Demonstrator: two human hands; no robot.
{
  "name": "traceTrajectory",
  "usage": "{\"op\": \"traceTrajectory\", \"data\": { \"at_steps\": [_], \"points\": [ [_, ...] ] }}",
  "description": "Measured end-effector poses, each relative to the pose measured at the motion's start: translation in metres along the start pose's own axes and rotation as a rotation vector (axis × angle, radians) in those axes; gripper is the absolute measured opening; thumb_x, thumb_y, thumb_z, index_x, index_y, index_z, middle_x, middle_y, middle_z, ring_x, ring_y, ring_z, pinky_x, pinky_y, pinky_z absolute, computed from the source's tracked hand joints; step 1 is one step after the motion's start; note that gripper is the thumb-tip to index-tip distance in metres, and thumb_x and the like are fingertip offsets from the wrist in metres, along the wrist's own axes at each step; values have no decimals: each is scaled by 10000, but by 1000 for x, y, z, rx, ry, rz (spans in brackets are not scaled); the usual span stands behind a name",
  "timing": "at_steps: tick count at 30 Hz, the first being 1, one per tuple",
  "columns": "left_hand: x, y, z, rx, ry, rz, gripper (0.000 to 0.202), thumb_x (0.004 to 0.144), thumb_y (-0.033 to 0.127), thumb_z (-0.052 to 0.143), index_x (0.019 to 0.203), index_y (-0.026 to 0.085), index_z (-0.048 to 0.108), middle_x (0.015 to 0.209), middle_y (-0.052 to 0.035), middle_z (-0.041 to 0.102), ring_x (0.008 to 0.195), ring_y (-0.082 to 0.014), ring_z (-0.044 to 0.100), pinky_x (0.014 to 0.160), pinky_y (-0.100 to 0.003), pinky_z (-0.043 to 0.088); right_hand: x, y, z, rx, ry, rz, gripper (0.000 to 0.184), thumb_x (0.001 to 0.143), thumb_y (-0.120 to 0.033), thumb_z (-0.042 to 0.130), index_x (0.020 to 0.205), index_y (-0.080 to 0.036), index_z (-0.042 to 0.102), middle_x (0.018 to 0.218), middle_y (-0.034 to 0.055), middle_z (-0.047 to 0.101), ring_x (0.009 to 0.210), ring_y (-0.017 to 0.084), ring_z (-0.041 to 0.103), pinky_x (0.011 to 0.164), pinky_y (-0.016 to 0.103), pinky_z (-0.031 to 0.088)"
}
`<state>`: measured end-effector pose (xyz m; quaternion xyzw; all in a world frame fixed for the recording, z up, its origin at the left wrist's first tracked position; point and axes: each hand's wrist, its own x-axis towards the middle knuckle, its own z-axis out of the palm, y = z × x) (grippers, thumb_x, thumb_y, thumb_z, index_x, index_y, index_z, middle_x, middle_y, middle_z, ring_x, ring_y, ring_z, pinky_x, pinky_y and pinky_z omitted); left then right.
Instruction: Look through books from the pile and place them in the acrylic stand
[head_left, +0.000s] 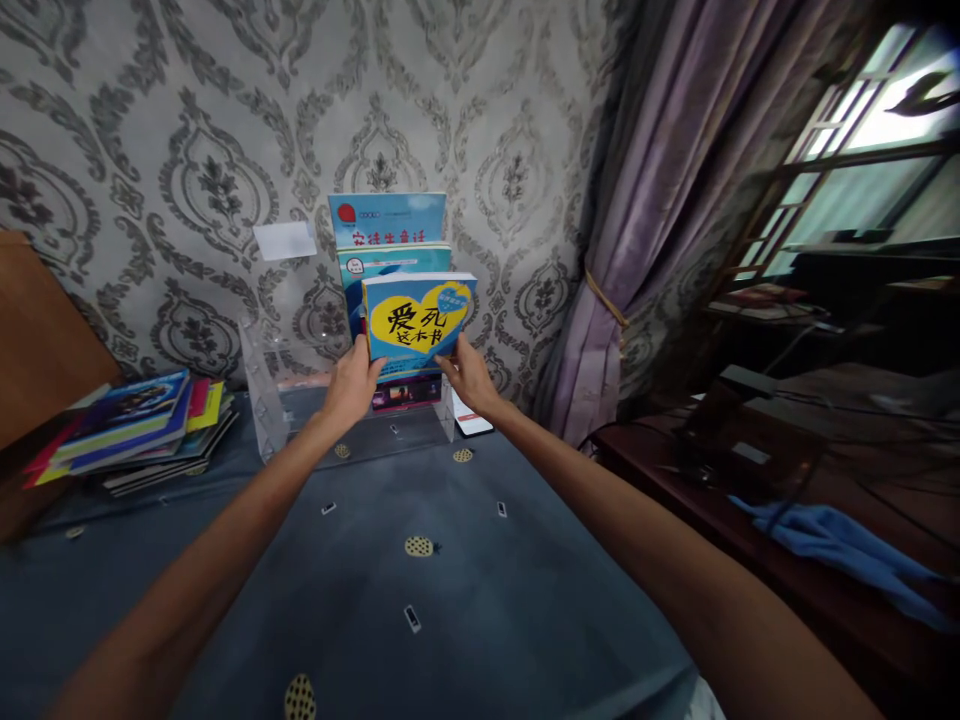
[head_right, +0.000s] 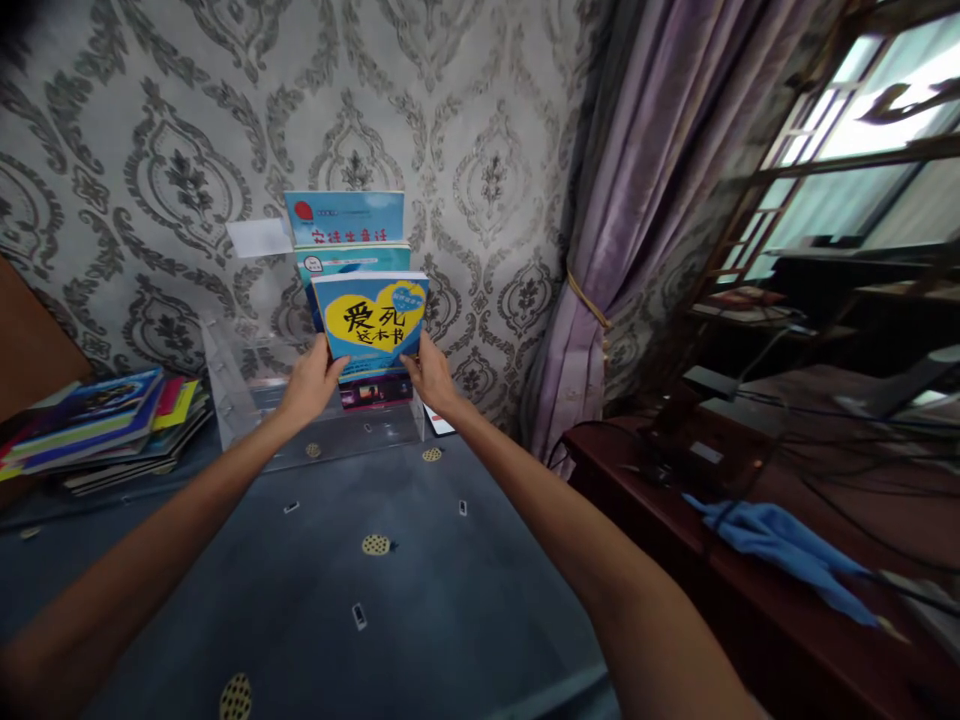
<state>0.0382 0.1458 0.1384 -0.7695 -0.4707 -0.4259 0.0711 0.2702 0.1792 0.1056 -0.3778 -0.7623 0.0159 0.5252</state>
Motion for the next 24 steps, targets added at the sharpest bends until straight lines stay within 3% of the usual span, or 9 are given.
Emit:
{"op": "traceTrajectory", "data": {
  "at_steps": [11, 18, 24],
  "points": [
    [-9, 16, -10, 342, -293, -198, 289, 1007, 337, 477, 1186, 117, 532, 1052, -178, 707, 989, -308, 688, 864, -405, 518, -10, 9, 6, -96, -59, 140, 168, 843, -251, 590, 988, -208, 518, 1023, 96, 581, 885, 240, 570, 787, 412, 519],
    [-12, 21, -10, 494, -374, -209, 391, 1021, 394, 426, 1244, 81, 498, 1063, -223, 698, 1010, -373, 684, 847, -435, 510, -16, 8, 11, -123, -24, 155, 201, 839, -239, 551, 1033, -190, 532, 1037, 105, 572, 894, 238, 560, 804, 415, 496],
    [-12, 22, -7, 549, -392, -223, 384, 1033, 406, 390, 1224, 89, 494, 1045, -230, 705, 1007, -355, 694, 834, -411, 516, -21, 4, 15, -129, 29, 181, 375, 807, -213, 536, 1178, -151, 532, 992, 106, 631, 838, 225, 583, 809, 407, 490]
  ]
}}
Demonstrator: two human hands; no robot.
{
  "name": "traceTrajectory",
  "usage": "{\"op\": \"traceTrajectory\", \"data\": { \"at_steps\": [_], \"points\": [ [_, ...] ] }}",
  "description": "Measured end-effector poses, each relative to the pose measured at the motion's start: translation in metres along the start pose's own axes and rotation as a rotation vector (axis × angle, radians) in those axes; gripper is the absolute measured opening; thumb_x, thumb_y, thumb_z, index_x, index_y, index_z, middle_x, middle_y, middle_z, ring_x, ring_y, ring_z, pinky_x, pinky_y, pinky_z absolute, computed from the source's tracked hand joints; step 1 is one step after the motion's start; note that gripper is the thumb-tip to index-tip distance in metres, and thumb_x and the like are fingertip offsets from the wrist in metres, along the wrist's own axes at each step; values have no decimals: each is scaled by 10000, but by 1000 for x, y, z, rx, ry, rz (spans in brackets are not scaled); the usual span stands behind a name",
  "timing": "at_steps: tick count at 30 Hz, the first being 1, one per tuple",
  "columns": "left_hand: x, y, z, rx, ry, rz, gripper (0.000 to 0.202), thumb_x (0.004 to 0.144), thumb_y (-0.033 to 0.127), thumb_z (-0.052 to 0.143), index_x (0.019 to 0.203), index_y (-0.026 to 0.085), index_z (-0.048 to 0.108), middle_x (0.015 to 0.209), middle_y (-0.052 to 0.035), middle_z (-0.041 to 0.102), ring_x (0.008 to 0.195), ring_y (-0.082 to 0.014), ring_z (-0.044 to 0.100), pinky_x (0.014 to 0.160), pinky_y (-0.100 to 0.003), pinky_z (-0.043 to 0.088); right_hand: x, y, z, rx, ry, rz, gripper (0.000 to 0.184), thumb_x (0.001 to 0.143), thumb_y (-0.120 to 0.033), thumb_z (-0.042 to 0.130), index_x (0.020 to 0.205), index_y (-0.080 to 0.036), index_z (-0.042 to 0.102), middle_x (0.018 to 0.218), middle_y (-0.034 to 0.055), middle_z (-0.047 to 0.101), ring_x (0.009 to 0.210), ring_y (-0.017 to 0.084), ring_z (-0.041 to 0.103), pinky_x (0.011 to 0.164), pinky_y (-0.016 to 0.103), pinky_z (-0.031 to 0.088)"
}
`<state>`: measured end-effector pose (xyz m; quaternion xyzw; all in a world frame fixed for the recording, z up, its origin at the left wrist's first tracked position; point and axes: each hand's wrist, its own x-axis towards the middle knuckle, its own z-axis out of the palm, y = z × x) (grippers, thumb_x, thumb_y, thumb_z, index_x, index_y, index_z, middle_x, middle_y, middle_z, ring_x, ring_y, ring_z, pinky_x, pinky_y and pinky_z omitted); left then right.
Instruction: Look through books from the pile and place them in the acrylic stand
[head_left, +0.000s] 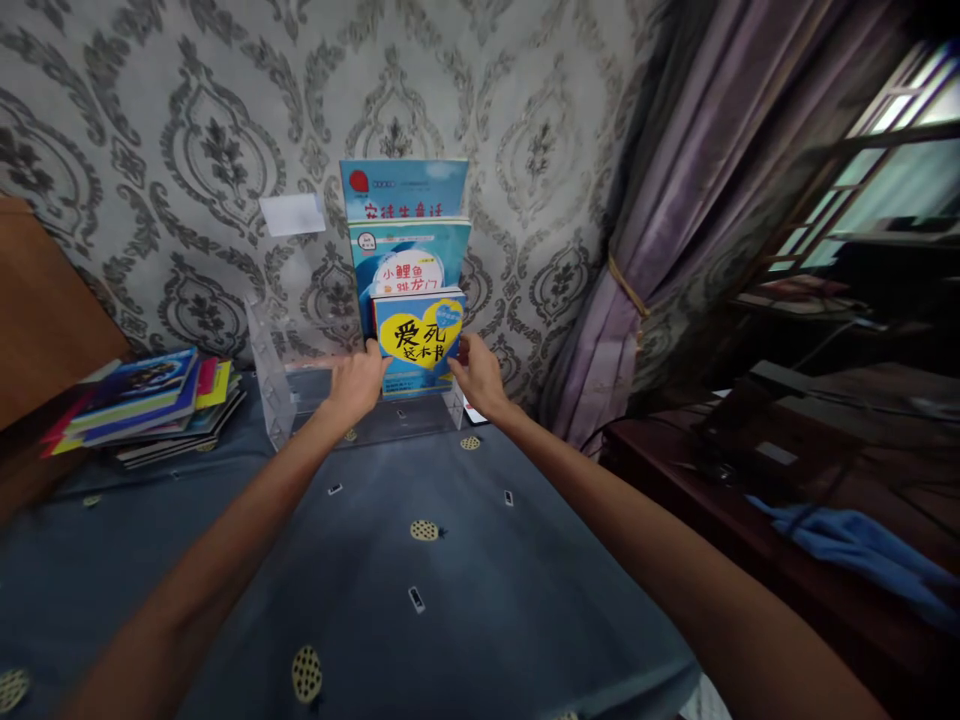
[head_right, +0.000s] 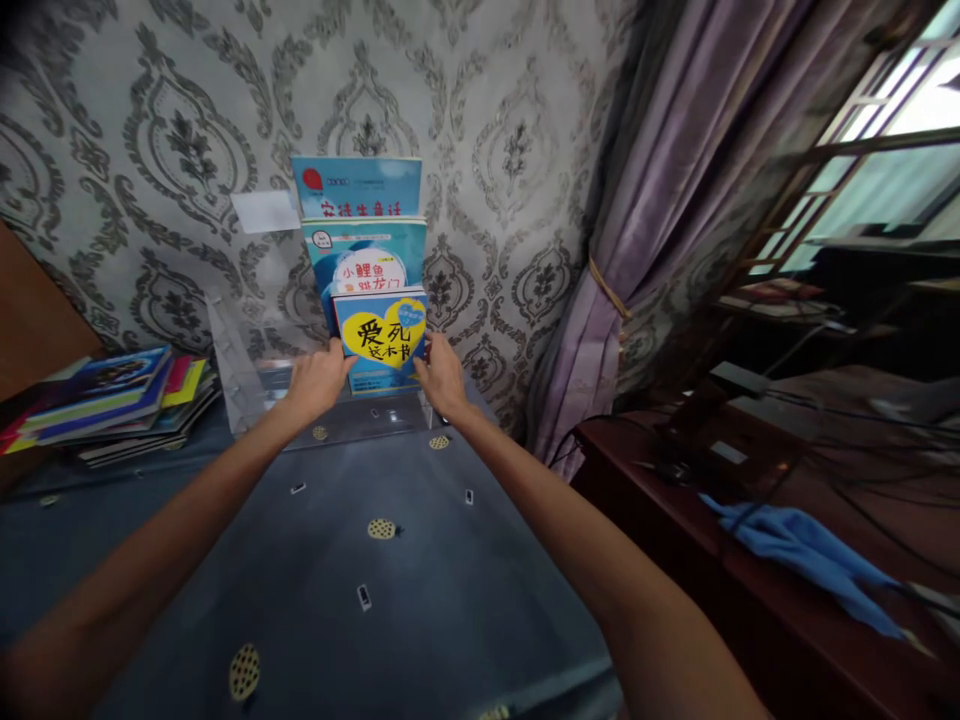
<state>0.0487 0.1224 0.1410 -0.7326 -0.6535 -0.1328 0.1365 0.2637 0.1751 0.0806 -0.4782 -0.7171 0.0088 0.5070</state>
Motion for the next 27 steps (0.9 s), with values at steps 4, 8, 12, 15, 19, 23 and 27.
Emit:
{"op": "traceTrajectory", "data": {
  "at_steps": [4, 8, 12, 15, 19, 23, 27],
  "points": [
    [0, 0, -3, -4, -8, 4, 370, 1037, 392, 380, 1210, 88, 502, 1034, -231, 713, 998, -347, 704, 824, -395, 520, 1, -2, 2, 11, 19, 16, 451, 807, -220, 523, 1253, -153, 523, 1003, 110, 643, 812, 229, 594, 772, 397, 504],
    [-1, 1, -7, -51, -7, -20, 354, 1035, 377, 388, 1217, 92, 494, 1041, -228, 716, 989, -340, 711, 805, -381, 524, 4, -5, 1, -45, 29, 16, 394, 811, -202, 503, 1194, -153, 578, 957, 106, 629, 806, 240, 582, 778, 398, 499],
    [2, 2, -7, -117, -5, -43, 326, 1032, 361, 398, 1201, 100, 497, 1050, -226, 718, 990, -332, 715, 801, -369, 522, 6, -8, 0, -119, 25, 35, 203, 822, -189, 496, 967, -200, 639, 836, 72, 605, 760, 235, 554, 744, 363, 477],
    [6, 1, -3, -134, 3, -37, 304, 1033, 342, 395, 1192, 103, 496, 1054, -221, 720, 986, -331, 717, 788, -361, 522, 6, -10, 0, -146, 24, 67, 165, 828, -188, 503, 910, -212, 644, 807, 60, 612, 746, 227, 550, 721, 333, 457],
    [8, 1, 0, -128, 10, -23, 297, 1037, 328, 384, 1173, 91, 498, 1042, -228, 720, 976, -338, 719, 770, -364, 524, 6, -11, 0, -135, 23, 96, 189, 826, -174, 498, 912, -207, 663, 824, 62, 643, 772, 229, 581, 743, 332, 460],
    [7, 2, -2, -133, 2, -37, 300, 1031, 326, 406, 1185, 86, 498, 1032, -235, 720, 975, -336, 720, 767, -364, 526, 7, -9, 2, -94, 40, 103, 261, 815, -173, 503, 999, -202, 685, 848, 71, 670, 797, 243, 608, 766, 353, 476],
    [7, 3, -3, -150, 1, -44, 295, 1031, 324, 402, 1193, 98, 503, 1048, -231, 719, 990, -333, 716, 781, -367, 527, 8, -5, 4, -81, 50, 101, 273, 803, -176, 505, 992, -200, 700, 827, 65, 672, 780, 242, 609, 767, 361, 485]
  ]
}}
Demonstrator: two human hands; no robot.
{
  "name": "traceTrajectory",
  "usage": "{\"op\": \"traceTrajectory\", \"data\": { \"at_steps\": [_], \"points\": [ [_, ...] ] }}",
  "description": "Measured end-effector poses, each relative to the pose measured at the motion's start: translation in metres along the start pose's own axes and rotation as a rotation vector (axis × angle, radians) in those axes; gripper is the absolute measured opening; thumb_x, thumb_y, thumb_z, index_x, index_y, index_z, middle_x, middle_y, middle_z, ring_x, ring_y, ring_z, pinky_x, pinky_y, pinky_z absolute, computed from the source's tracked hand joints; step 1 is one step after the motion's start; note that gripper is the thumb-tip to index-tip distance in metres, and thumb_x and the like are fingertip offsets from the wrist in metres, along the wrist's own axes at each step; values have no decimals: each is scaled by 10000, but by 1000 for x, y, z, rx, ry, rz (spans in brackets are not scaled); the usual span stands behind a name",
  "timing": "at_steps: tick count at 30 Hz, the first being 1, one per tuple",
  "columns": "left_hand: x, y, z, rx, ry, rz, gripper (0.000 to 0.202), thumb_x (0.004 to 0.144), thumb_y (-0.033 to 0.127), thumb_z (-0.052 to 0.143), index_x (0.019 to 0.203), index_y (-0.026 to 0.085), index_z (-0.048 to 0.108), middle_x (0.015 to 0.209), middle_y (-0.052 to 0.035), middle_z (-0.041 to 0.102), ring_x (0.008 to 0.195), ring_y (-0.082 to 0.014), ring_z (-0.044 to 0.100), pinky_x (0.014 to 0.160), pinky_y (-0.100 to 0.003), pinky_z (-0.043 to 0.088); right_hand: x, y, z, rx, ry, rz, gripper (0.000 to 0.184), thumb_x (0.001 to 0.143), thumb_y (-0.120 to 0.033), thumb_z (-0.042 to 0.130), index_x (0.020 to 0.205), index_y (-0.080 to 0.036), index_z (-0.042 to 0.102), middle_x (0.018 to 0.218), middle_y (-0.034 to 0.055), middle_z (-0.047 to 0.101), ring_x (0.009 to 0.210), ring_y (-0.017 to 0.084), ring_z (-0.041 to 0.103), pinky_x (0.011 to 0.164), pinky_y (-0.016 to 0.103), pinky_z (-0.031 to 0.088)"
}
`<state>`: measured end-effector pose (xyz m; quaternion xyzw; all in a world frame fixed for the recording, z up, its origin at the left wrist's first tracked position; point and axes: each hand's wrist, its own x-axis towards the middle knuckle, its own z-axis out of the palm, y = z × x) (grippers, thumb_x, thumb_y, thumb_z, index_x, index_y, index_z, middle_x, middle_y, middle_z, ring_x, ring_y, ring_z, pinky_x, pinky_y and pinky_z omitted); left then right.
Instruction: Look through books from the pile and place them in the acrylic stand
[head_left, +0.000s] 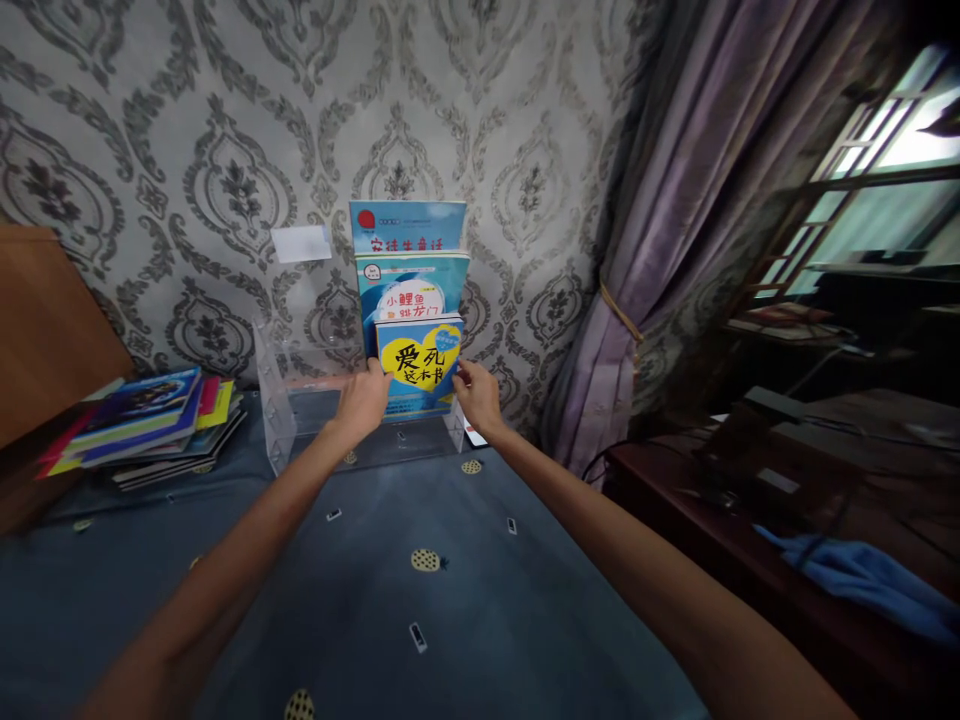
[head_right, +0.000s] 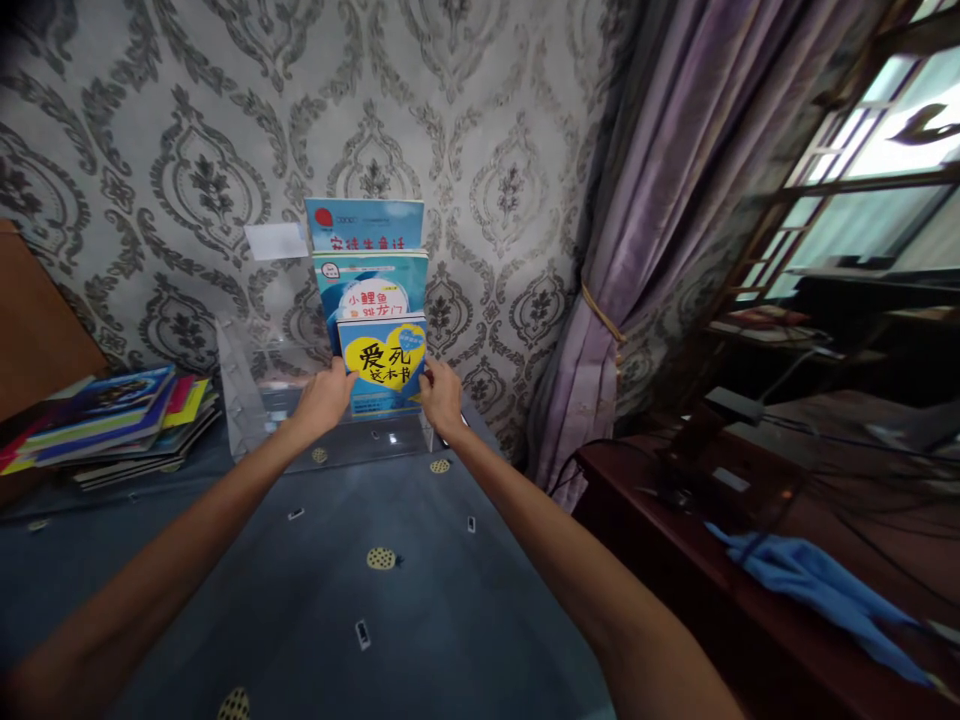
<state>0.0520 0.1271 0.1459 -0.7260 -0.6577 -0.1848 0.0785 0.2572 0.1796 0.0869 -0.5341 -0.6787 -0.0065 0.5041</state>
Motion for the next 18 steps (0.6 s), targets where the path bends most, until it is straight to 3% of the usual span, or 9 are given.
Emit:
{"op": "traceTrajectory", "data": {
  "at_steps": [9, 18],
  "points": [
    [1, -1, 1, 8, 10, -6, 311, 1037, 335, 386, 1197, 96, 505, 1037, -222, 721, 994, -331, 713, 779, -353, 521, -1, 1, 4, -26, 30, 1, 271, 808, -185, 504, 987, -188, 708, 853, 92, 680, 793, 256, 610, 786, 379, 492],
    [-1, -3, 0, 30, 5, 2, 321, 1034, 361, 394, 1204, 110, 499, 1051, -214, 722, 989, -340, 713, 787, -377, 524, -2, 3, 6, -18, 49, -5, 350, 815, -188, 492, 1097, -174, 700, 873, 96, 695, 818, 265, 625, 817, 407, 506]
  ]
}}
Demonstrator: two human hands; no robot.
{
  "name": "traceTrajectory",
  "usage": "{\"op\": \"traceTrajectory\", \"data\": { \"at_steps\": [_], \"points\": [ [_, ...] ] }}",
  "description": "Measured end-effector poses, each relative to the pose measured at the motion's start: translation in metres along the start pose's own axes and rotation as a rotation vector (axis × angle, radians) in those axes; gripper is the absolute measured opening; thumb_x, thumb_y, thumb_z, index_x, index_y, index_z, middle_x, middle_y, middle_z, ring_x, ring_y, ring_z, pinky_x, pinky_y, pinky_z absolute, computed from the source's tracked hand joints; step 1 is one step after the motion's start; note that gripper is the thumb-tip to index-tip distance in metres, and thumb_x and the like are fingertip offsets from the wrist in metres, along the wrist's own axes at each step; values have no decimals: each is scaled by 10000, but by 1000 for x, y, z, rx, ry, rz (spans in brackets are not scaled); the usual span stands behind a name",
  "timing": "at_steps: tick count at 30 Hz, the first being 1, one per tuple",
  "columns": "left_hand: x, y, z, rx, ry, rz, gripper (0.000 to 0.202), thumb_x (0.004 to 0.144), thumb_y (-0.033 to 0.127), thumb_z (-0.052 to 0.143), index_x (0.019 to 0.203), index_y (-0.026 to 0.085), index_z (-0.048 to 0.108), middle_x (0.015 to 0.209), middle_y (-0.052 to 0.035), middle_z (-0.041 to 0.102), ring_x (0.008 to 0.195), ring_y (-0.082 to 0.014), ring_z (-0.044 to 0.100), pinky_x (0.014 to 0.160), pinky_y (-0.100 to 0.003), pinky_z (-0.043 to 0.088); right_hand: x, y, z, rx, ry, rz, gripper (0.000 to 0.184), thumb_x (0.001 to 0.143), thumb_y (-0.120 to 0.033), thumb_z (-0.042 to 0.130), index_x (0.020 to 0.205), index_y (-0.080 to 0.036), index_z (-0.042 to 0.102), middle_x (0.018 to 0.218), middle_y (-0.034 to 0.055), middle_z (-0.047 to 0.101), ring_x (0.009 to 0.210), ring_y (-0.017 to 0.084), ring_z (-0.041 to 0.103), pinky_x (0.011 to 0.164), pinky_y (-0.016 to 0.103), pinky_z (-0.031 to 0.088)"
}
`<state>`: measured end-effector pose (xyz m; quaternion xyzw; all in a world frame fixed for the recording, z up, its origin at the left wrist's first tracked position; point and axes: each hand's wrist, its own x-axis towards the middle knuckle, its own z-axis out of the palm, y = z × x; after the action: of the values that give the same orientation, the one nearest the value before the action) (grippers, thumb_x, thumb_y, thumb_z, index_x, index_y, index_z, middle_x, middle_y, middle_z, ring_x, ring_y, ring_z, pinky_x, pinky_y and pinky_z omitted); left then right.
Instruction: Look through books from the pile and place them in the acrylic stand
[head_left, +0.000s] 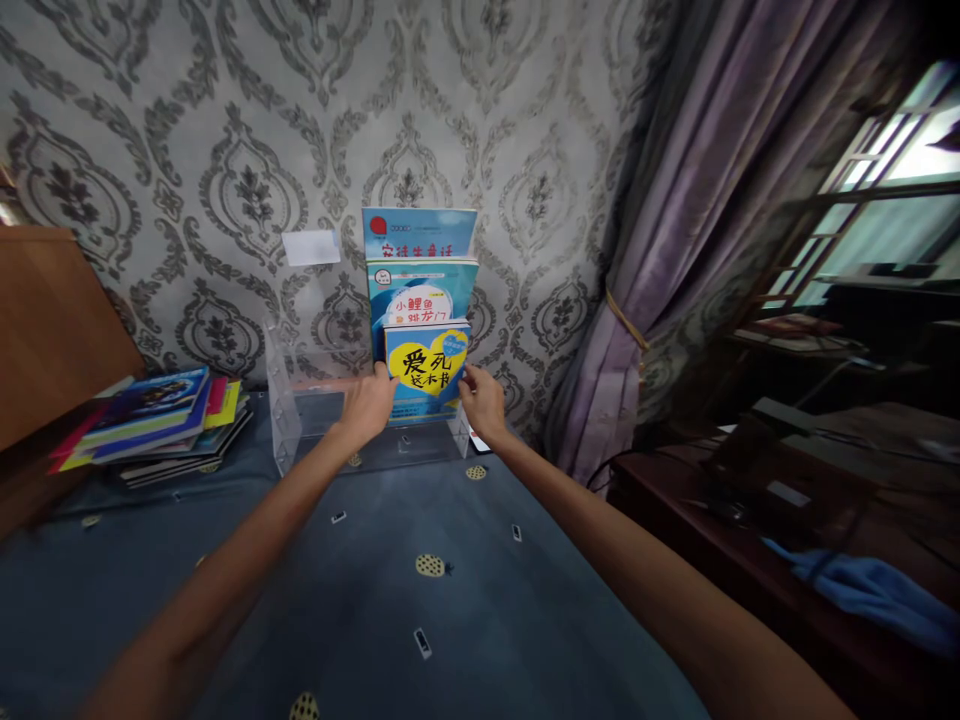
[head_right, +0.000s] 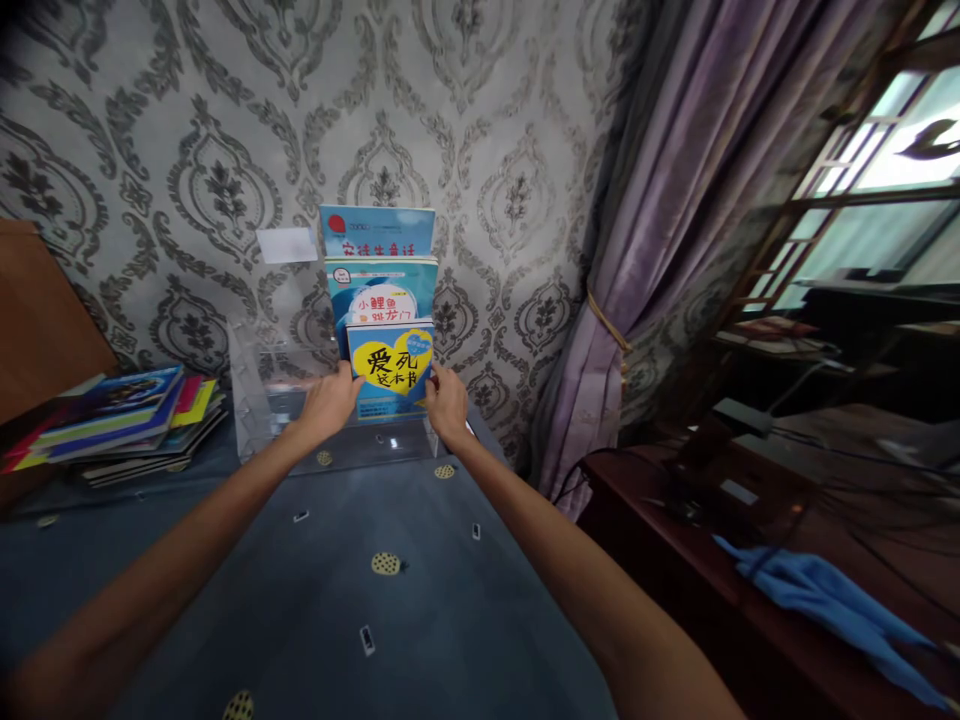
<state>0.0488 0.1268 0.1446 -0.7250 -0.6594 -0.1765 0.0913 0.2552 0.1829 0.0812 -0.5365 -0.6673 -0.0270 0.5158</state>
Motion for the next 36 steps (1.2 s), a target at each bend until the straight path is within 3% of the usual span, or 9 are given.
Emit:
{"op": "traceTrajectory", "data": {
  "at_steps": [18, 21, 25, 27, 29, 32, 34, 36],
  "points": [
    [-6, -14, -8, -40, -45, 55, 327, 1035, 367, 371, 1193, 139, 542, 1074, -179, 716, 1008, -333, 692, 823, -391, 502, -10, 0, -5, 130, -42, 61, 412, 800, -221, 531, 1187, -156, 656, 970, 110, 709, 869, 249, 655, 819, 412, 541],
    [-12, -22, -5, -71, 26, 94, 293, 1026, 329, 396, 1190, 139, 546, 1091, -165, 706, 1000, -318, 678, 826, -393, 500, -20, -4, -11, 192, 17, 84, 398, 804, -241, 548, 1182, -148, 630, 967, 112, 706, 857, 241, 653, 796, 405, 544],
    [-40, -39, 12, -146, 225, 281, 239, 1013, 227, 379, 1137, 158, 571, 1136, -133, 674, 1076, -272, 613, 885, -369, 485, -59, -30, -20, 271, 74, 80, 311, 875, -279, 511, 1150, -162, 596, 951, 98, 692, 821, 218, 645, 737, 362, 547],
    [-62, -48, 30, -178, 232, 388, 248, 1011, 198, 356, 1095, 178, 588, 1072, -108, 679, 1035, -241, 609, 892, -350, 478, -90, -57, -22, 303, -24, -20, 226, 925, -278, 485, 1091, -183, 604, 937, 84, 686, 835, 211, 650, 748, 354, 551],
    [-82, -57, 53, -189, 120, 466, 231, 999, 187, 379, 1075, 195, 597, 1017, -84, 677, 1008, -225, 609, 870, -330, 480, -126, -94, -22, 321, -142, -201, 206, 964, -245, 458, 1090, -189, 611, 977, 89, 688, 908, 207, 652, 823, 360, 549],
    [-103, -67, 87, -211, -48, 458, 203, 989, 195, 407, 1021, 207, 607, 959, -64, 665, 960, -220, 607, 817, -322, 488, -177, -157, -19, 388, -323, -580, 245, 995, -218, 432, 1155, -173, 612, 1051, 82, 715, 1045, 177, 636, 944, 325, 525],
    [-107, -72, 105, -250, -43, 424, 216, 987, 182, 397, 1006, 202, 611, 973, -73, 656, 957, -219, 599, 836, -334, 487, -205, -197, -16, 389, -404, -827, 300, 1019, -281, 418, 1199, -150, 619, 1200, 63, 700, 1175, 139, 589, 1057, 284, 461],
    [-107, -76, 115, -296, 0, 408, 226, 983, 164, 389, 1002, 194, 612, 990, -79, 648, 964, -218, 589, 870, -348, 484, -224, -230, -14, 308, -457, -1078, 352, 1034, -396, 403, 1232, -230, 641, 1358, -24, 627, 1285, 96, 512, 1125, 255, 394]
  ]
}}
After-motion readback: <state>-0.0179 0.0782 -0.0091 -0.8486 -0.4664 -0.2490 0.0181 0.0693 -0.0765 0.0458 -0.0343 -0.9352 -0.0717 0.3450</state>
